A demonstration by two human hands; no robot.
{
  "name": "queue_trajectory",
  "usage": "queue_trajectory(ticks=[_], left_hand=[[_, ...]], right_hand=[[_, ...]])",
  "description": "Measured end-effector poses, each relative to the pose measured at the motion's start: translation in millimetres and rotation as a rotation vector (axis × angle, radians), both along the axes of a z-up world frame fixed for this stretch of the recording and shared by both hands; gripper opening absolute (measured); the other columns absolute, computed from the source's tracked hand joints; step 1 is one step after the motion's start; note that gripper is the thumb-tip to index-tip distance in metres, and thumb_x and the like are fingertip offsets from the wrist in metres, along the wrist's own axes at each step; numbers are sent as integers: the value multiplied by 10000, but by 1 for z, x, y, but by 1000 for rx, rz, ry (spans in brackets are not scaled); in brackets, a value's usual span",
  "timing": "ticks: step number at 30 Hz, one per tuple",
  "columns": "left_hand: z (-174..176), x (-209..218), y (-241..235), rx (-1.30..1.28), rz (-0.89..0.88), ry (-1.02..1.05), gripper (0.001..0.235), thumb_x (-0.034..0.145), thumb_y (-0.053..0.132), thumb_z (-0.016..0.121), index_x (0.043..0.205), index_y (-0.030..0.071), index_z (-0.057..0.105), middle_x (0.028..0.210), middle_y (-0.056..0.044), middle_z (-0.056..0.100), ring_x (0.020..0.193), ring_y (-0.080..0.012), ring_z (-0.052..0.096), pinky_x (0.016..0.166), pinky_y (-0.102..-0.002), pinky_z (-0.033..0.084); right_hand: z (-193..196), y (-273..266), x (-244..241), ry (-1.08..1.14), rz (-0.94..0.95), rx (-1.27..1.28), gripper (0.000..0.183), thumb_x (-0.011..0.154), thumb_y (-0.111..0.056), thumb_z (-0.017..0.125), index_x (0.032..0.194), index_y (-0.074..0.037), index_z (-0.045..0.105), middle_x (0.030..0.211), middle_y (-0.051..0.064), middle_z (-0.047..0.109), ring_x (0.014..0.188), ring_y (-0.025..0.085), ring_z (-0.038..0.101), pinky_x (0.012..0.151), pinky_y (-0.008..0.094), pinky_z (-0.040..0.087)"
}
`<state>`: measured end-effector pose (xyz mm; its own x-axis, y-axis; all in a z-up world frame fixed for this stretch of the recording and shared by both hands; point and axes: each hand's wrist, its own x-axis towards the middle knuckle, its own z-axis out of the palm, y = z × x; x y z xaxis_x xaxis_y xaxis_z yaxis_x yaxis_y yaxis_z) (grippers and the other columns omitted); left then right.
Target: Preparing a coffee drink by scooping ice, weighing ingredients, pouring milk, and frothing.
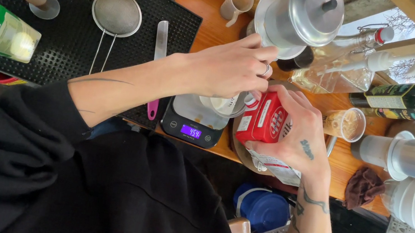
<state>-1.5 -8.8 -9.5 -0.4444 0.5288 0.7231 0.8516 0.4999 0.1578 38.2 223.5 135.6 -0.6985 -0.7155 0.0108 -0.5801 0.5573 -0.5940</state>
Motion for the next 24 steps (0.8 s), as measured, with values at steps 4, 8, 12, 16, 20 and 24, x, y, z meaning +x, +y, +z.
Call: queue_trajectory(ticks=[4, 8, 12, 16, 20, 24], left_hand=[[-8, -2, 0, -32, -8, -3, 251, 1178, 314, 709, 966, 226, 609, 871, 77, 498, 1068, -198, 467, 963, -389, 384], [-9, 0, -2, -32, -2, -3, 230, 1149, 284, 729, 963, 228, 605, 876, 74, 495, 1068, -198, 465, 968, -382, 390], [-6, 1, -3, -38, 0, -3, 231, 1123, 256, 751, 963, 222, 587, 883, 72, 478, 1071, -196, 457, 975, -379, 387], [-10, 2, -2, -1, -12, -26, 294, 1174, 339, 709, 938, 214, 585, 854, 60, 471, 1058, -197, 463, 969, -383, 387], [-3, 1, -3, 10, -21, -44, 316, 1200, 417, 669, 958, 217, 631, 825, 54, 502, 1040, -209, 479, 962, -403, 392], [18, 9, -7, 62, -27, -74, 386, 1218, 473, 623, 939, 208, 656, 786, 39, 485, 1021, -233, 491, 915, -424, 394]], right_hand=[[0, -4, -1, 8, 20, 11, 984, 530, -356, 1156, 1339, 29, 749, 1101, 247, 808, 1019, 488, 781, 914, 551, 593], [-1, -2, -3, -5, 18, 35, 987, 518, -387, 1154, 1325, 20, 760, 1086, 247, 812, 1009, 481, 784, 906, 558, 594], [0, -3, -3, -1, 16, 58, 993, 509, -408, 1153, 1321, 10, 762, 1082, 247, 806, 1008, 473, 779, 905, 547, 594], [-1, -4, -1, -7, 5, 59, 987, 515, -412, 1154, 1313, 21, 764, 1085, 260, 808, 1003, 476, 781, 910, 548, 595], [-1, -2, -2, -10, 3, 40, 1004, 518, -428, 1160, 1331, 9, 764, 1114, 238, 809, 1031, 464, 784, 924, 541, 592], [-1, 1, 0, -4, -1, -38, 1030, 521, -353, 1145, 1383, 33, 734, 1133, 232, 798, 1058, 464, 783, 957, 532, 590]])
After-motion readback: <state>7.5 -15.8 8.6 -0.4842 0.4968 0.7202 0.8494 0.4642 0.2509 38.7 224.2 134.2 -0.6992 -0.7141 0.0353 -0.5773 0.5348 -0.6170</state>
